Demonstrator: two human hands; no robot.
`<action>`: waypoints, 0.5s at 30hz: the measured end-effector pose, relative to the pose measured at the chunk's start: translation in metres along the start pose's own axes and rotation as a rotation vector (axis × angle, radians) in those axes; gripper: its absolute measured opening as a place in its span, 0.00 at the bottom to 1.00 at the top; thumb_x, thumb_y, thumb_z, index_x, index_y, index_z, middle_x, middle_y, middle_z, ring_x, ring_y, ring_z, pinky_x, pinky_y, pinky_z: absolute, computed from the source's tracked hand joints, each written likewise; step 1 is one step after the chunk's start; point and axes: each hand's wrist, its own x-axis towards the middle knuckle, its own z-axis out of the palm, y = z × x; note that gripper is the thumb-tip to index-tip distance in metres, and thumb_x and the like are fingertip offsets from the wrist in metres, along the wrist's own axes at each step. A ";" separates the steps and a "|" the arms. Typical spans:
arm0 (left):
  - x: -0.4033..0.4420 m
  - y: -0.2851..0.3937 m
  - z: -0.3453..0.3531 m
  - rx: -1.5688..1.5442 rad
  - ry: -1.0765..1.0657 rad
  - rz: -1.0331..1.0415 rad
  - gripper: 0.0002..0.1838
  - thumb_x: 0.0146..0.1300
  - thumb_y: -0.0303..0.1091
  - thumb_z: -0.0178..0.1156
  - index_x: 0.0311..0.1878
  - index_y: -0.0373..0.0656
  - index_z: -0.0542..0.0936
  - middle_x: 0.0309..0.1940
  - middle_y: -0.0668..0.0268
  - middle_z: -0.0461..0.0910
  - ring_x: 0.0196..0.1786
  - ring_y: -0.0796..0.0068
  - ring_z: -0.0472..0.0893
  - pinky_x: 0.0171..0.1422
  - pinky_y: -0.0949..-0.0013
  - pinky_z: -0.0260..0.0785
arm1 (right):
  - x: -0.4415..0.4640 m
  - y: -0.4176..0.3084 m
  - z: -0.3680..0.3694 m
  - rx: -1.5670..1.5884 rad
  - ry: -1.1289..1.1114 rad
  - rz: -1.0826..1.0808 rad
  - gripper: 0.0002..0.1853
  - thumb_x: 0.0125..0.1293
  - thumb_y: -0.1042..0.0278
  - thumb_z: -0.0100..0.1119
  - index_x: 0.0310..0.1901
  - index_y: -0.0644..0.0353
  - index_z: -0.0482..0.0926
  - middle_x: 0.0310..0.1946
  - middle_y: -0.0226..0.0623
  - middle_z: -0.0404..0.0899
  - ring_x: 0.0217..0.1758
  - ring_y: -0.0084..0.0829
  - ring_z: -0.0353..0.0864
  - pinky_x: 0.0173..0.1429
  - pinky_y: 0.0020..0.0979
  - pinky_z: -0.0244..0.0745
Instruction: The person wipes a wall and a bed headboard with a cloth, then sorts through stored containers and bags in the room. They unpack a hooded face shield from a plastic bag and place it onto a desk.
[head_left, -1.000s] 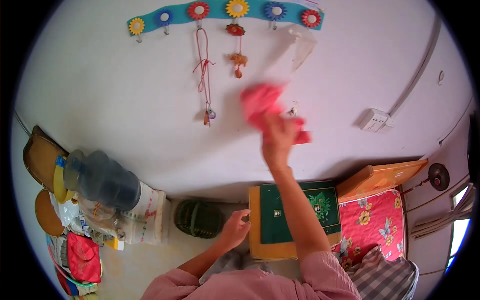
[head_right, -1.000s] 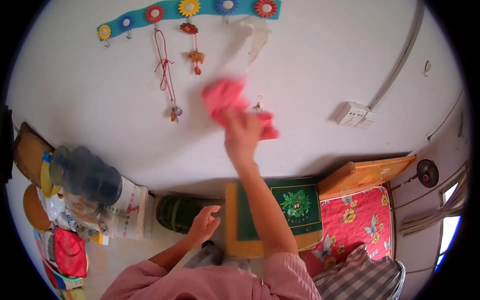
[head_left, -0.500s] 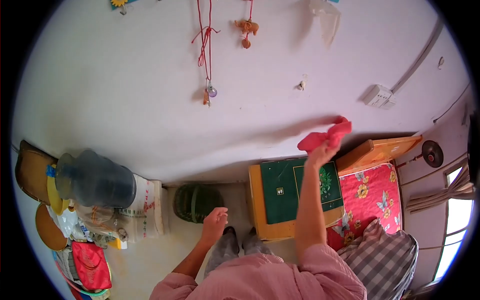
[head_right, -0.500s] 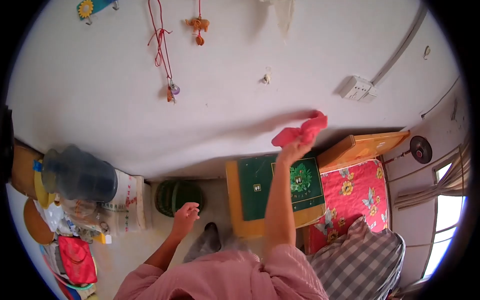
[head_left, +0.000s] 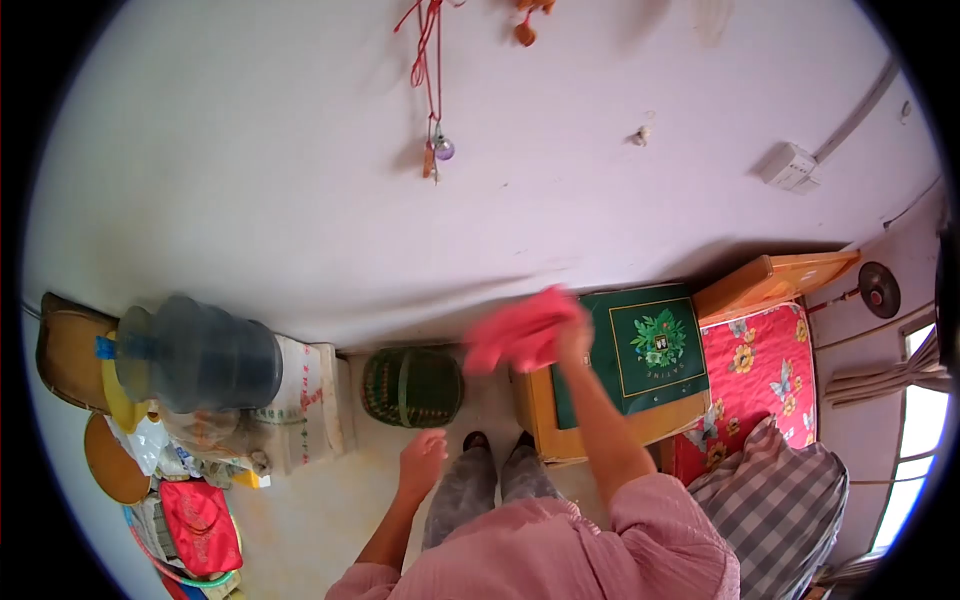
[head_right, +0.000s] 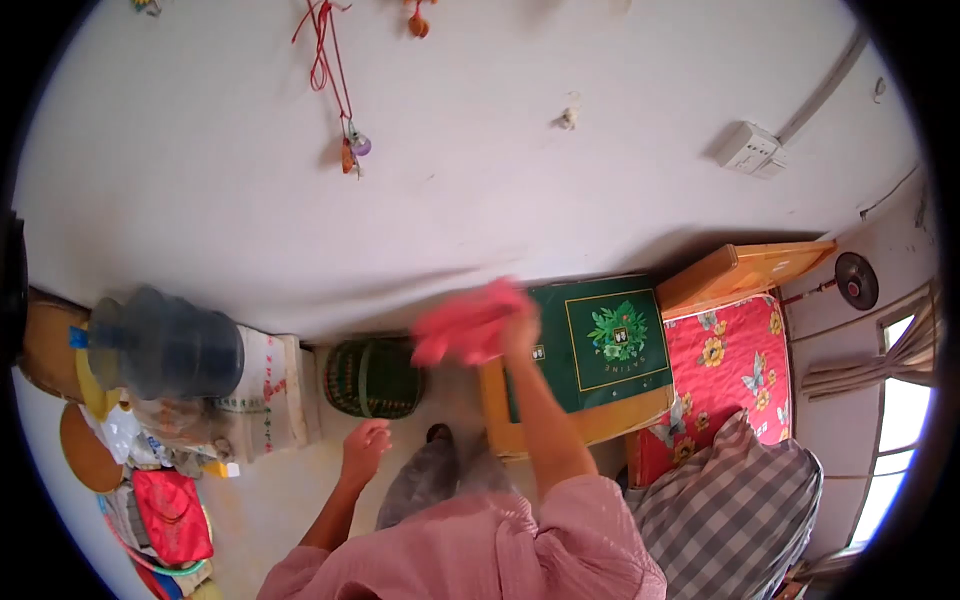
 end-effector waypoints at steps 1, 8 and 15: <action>-0.004 -0.012 -0.010 0.029 0.041 -0.001 0.10 0.63 0.28 0.54 0.47 0.36 0.76 0.33 0.63 0.79 0.33 0.77 0.79 0.39 0.73 0.74 | 0.039 0.031 -0.027 0.135 0.279 -0.062 0.13 0.63 0.74 0.43 0.47 0.61 0.75 0.40 0.39 0.79 0.46 0.37 0.77 0.49 0.39 0.73; -0.024 -0.076 -0.023 0.038 0.135 -0.131 0.09 0.62 0.26 0.54 0.44 0.35 0.77 0.32 0.62 0.80 0.31 0.77 0.79 0.37 0.74 0.73 | 0.093 0.066 0.067 -0.879 -0.317 -0.220 0.10 0.61 0.66 0.50 0.41 0.53 0.80 0.37 0.37 0.79 0.40 0.32 0.78 0.38 0.37 0.72; -0.019 -0.053 0.000 -0.049 0.059 -0.164 0.08 0.62 0.26 0.54 0.44 0.35 0.77 0.35 0.62 0.79 0.37 0.77 0.79 0.40 0.72 0.76 | -0.168 -0.050 0.190 -0.394 -1.723 -0.171 0.17 0.56 0.64 0.58 0.48 0.58 0.78 0.43 0.44 0.81 0.46 0.30 0.77 0.50 0.33 0.71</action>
